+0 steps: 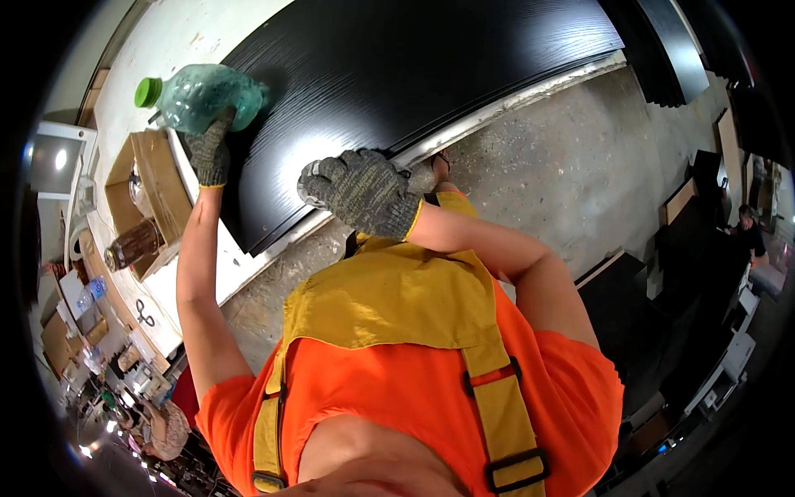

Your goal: The person cleans black boards using a sponge and a cloth while applying liquid from a plastic bottle.

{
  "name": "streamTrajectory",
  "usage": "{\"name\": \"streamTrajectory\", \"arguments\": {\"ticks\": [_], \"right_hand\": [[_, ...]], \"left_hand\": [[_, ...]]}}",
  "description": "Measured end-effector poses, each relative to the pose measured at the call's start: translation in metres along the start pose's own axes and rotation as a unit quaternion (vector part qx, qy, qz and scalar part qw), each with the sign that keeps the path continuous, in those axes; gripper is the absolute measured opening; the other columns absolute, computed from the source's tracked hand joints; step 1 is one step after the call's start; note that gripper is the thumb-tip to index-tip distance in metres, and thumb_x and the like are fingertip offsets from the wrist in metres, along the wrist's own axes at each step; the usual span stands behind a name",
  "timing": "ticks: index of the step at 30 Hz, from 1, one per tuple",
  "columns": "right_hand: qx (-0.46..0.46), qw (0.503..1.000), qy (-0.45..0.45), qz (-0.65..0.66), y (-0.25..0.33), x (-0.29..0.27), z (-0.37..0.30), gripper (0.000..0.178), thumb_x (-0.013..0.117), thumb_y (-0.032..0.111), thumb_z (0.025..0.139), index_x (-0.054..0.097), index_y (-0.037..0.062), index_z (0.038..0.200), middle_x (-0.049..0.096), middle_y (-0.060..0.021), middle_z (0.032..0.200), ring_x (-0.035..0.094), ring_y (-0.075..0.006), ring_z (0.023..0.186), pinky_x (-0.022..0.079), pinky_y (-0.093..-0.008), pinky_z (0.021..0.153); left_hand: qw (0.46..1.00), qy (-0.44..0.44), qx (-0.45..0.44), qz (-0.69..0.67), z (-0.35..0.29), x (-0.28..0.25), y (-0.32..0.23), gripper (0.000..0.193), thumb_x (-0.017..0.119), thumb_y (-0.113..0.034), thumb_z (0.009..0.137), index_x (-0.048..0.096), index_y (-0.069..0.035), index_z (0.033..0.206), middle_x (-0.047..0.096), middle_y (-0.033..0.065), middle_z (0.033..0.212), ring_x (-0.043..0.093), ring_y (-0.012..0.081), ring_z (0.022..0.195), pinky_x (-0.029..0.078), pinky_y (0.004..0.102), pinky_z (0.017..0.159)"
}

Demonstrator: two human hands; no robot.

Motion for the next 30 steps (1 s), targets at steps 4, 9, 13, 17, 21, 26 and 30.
{"name": "streamTrajectory", "arguments": {"ticks": [4, 9, 13, 17, 21, 26, 30], "right_hand": [[0.082, 0.987, -0.135, 0.024, -0.082, -0.003, -0.062, 0.032, 0.052, 0.028, 0.095, 0.055, 0.0123, 0.123, 0.057, -0.0093, 0.120, 0.059, -0.0208, 0.104, 0.050, -0.0385, 0.090], [0.320, 0.930, -0.126, -0.126, -0.268, -0.103, -0.173, 0.040, 0.057, 0.031, 0.092, 0.060, 0.0088, 0.126, 0.063, -0.0139, 0.116, 0.058, -0.0290, 0.108, 0.047, -0.0407, 0.094], [0.261, 0.960, -0.055, -0.082, -0.184, -0.074, -0.106, 0.031, 0.056, 0.021, 0.092, 0.062, 0.0099, 0.121, 0.064, -0.0146, 0.115, 0.058, -0.0334, 0.108, 0.046, -0.0422, 0.095], [-0.089, 0.992, -0.062, -0.066, -0.016, -0.019, -0.019, 0.040, 0.070, 0.022, 0.081, 0.060, 0.0145, 0.119, 0.061, -0.0089, 0.108, 0.061, -0.0269, 0.090, 0.050, -0.0409, 0.079], [-0.203, 0.978, -0.002, 0.039, 0.105, 0.037, 0.057, 0.029, 0.055, 0.017, 0.087, 0.057, 0.0084, 0.115, 0.060, -0.0064, 0.102, 0.063, -0.0198, 0.086, 0.053, -0.0332, 0.073], [-0.204, 0.978, 0.014, 0.048, 0.159, 0.051, 0.089, 0.028, 0.051, 0.015, 0.087, 0.057, 0.0111, 0.114, 0.060, -0.0056, 0.100, 0.060, -0.0219, 0.078, 0.052, -0.0360, 0.063], [-0.096, 0.990, 0.077, 0.065, 0.086, 0.044, 0.047, 0.047, 0.072, 0.027, 0.074, 0.061, 0.0172, 0.118, 0.061, -0.0043, 0.107, 0.060, -0.0221, 0.094, 0.052, -0.0373, 0.077]], "left_hand": [[0.998, -0.011, 0.043, -0.037, -0.011, -0.030, 0.026, 0.051, 0.083, -0.018, 0.075, 0.063, -0.002, 0.119, 0.067, 0.0093, 0.111, 0.062, 0.0215, 0.100, 0.050, 0.0354, 0.088], [0.999, 0.044, -0.016, 0.021, -0.022, -0.043, 0.021, 0.062, 0.086, -0.032, 0.070, 0.062, -0.004, 0.120, 0.069, 0.0129, 0.112, 0.065, 0.0233, 0.100, 0.051, 0.0360, 0.088], [0.998, 0.037, 0.035, -0.048, -0.033, -0.040, 0.014, 0.055, 0.084, -0.035, 0.073, 0.066, -0.003, 0.114, 0.070, 0.0122, 0.104, 0.066, 0.0216, 0.093, 0.052, 0.0348, 0.084], [0.998, 0.050, 0.027, -0.037, -0.031, -0.030, 0.004, 0.043, 0.077, -0.027, 0.080, 0.066, -0.003, 0.114, 0.069, 0.0097, 0.106, 0.065, 0.0193, 0.095, 0.052, 0.0326, 0.084], [0.989, 0.054, -0.019, -0.138, -0.032, -0.025, -0.011, 0.043, 0.075, -0.017, 0.080, 0.064, -0.006, 0.120, 0.068, 0.0103, 0.114, 0.064, 0.0213, 0.103, 0.051, 0.0354, 0.090], [0.993, 0.075, 0.021, -0.092, -0.027, -0.025, -0.016, 0.038, 0.075, -0.019, 0.080, 0.067, -0.007, 0.115, 0.069, 0.0099, 0.112, 0.065, 0.0217, 0.101, 0.050, 0.0349, 0.091], [0.994, 0.088, 0.028, -0.059, -0.028, -0.032, -0.018, 0.037, 0.075, -0.023, 0.080, 0.069, -0.006, 0.112, 0.070, 0.0113, 0.107, 0.065, 0.0234, 0.098, 0.050, 0.0360, 0.088]]}}
Point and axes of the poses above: each hand's wrist, its own z-axis towards the middle knuckle, its own x-axis out of the palm, y = z × x, the point moved 8 cm from there along z, towards the middle knuckle
